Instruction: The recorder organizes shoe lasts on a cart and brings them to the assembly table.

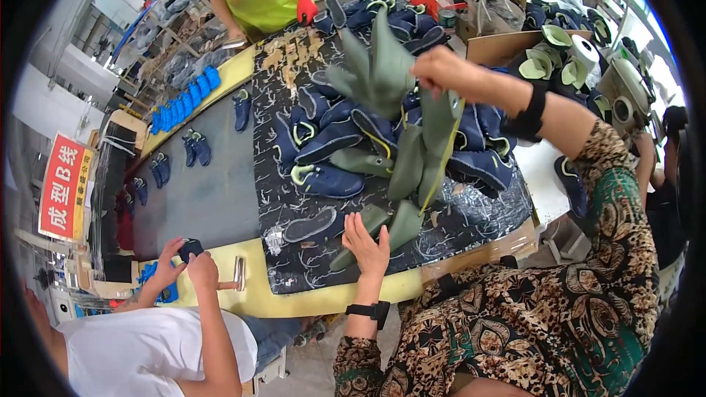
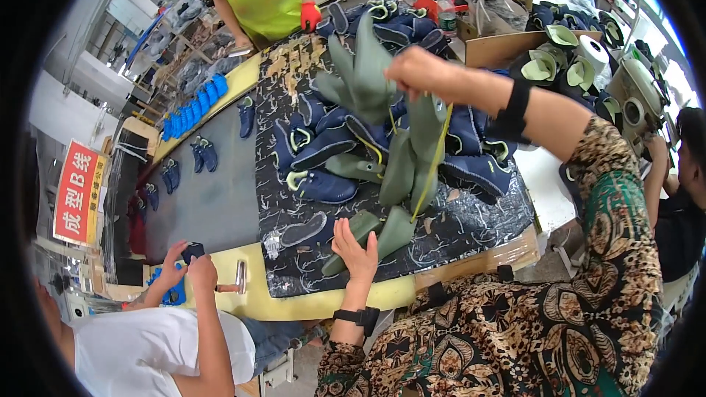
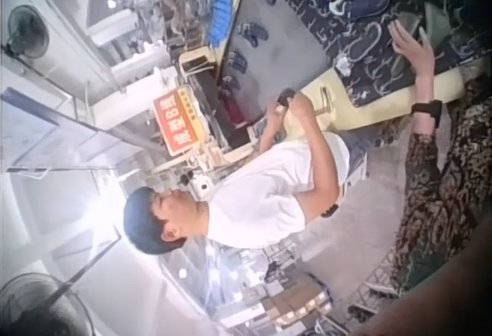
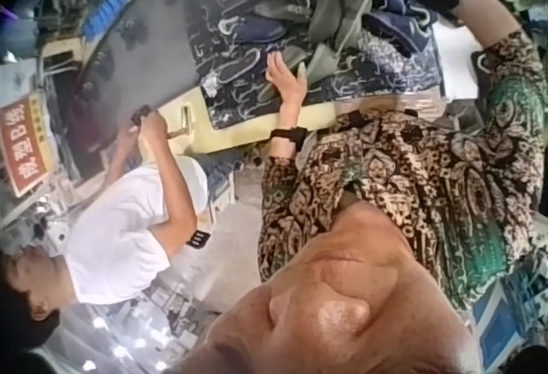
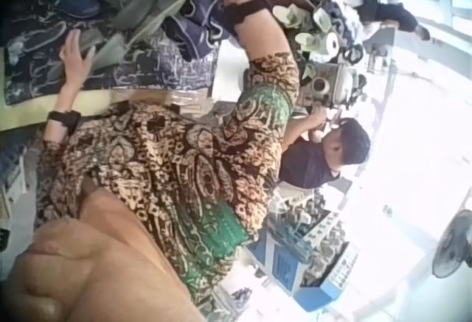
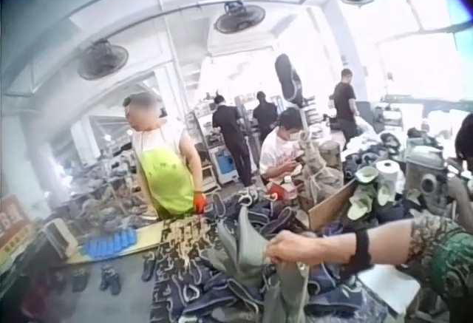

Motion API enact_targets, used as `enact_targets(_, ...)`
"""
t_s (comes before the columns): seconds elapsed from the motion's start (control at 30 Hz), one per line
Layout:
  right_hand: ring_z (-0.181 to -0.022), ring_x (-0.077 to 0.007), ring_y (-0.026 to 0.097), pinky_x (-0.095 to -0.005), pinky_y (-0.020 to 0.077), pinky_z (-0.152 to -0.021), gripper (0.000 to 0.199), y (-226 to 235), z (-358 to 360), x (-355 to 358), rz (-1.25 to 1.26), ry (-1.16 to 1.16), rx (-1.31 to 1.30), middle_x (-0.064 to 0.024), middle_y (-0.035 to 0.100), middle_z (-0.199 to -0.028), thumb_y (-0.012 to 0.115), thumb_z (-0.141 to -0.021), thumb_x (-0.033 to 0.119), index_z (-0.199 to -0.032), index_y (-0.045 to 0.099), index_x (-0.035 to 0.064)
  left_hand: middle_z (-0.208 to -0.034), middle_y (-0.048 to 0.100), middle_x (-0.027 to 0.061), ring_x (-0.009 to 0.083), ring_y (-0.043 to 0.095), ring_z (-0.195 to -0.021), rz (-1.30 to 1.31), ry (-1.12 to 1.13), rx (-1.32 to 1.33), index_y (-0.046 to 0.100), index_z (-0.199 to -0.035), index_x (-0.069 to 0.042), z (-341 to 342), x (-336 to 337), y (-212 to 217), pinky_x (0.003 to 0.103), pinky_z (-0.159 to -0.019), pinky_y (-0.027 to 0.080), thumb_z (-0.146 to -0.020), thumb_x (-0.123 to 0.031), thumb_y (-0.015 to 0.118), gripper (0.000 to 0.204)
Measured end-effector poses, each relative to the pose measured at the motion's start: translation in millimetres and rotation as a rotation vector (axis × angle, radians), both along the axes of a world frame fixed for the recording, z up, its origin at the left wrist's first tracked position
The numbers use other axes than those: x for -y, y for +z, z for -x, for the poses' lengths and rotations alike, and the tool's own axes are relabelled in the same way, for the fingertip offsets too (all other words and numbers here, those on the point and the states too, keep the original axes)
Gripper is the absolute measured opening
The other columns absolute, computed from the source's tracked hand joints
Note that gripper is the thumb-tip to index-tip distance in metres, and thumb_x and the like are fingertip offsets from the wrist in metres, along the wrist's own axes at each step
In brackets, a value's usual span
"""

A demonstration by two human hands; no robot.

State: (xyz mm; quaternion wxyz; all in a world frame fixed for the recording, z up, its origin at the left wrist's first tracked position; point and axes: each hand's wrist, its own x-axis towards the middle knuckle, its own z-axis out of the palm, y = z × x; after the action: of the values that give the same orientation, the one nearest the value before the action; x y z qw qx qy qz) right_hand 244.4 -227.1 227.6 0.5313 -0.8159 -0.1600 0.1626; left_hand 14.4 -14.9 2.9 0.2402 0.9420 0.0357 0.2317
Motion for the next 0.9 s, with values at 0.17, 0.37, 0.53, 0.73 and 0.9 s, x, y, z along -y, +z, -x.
enact_targets(0.17,-0.039,-0.0075,0.028,-0.0265,0.0234,-0.038,0.03,-68,-20,-2,-0.324,-0.262,-0.377,0.0038,0.03,-0.047,0.055,-0.076,0.014,-0.052,0.037,0.0112,-0.117,0.041,0.0191,0.0336,0.036,-0.114,0.062,-0.153,0.055,0.037,-0.119,0.003,-21,7,13,0.045,-0.091,0.027,-0.076,-0.022,0.058,0.054)
enact_targets(0.37,-0.04,-0.0063,0.02,-0.0256,0.0151,-0.039,0.033,6,-32,-32,-0.519,-0.214,-0.267,0.0056,0.023,-0.049,0.053,-0.074,0.007,-0.051,0.032,0.0132,-0.115,0.044,0.0214,0.0351,0.041,-0.108,0.203,-0.229,0.072,0.041,-0.116,0.003,-33,11,35,0.042,-0.091,0.03,-0.076,-0.02,0.058,0.049)
enact_targets(0.53,-0.041,-0.0065,0.02,-0.0252,0.0173,-0.04,0.036,66,-1,-35,-0.589,-0.009,-0.133,0.0051,0.025,-0.049,0.052,-0.08,0.013,-0.05,0.031,0.0119,-0.109,0.048,0.0221,0.0361,0.047,-0.101,0.262,-0.312,0.25,0.04,-0.115,0.006,-60,-4,108,0.04,-0.087,0.036,-0.076,-0.013,0.058,0.047)
enact_targets(0.73,-0.042,-0.01,0.042,-0.0254,0.0338,-0.041,0.026,62,49,-41,-0.162,0.103,-0.083,-0.0017,0.045,-0.051,0.052,-0.08,0.019,-0.06,0.052,0.0023,-0.1,0.057,0.0162,0.0276,0.056,-0.091,0.228,-0.607,0.508,0.05,-0.109,0.002,-154,36,214,0.032,-0.079,0.043,-0.072,-0.004,0.058,0.038)
enact_targets(0.9,-0.04,-0.0101,0.035,-0.0277,0.0249,-0.036,0.017,24,35,-35,-0.347,0.055,-0.329,-0.0032,0.039,-0.049,0.051,-0.072,0.008,-0.056,0.048,0.0035,-0.059,0.058,0.0034,0.0112,0.056,-0.058,0.454,-0.64,-0.199,0.057,-0.069,0.0,-180,25,157,0.025,-0.053,0.041,-0.083,-0.019,0.054,0.025)
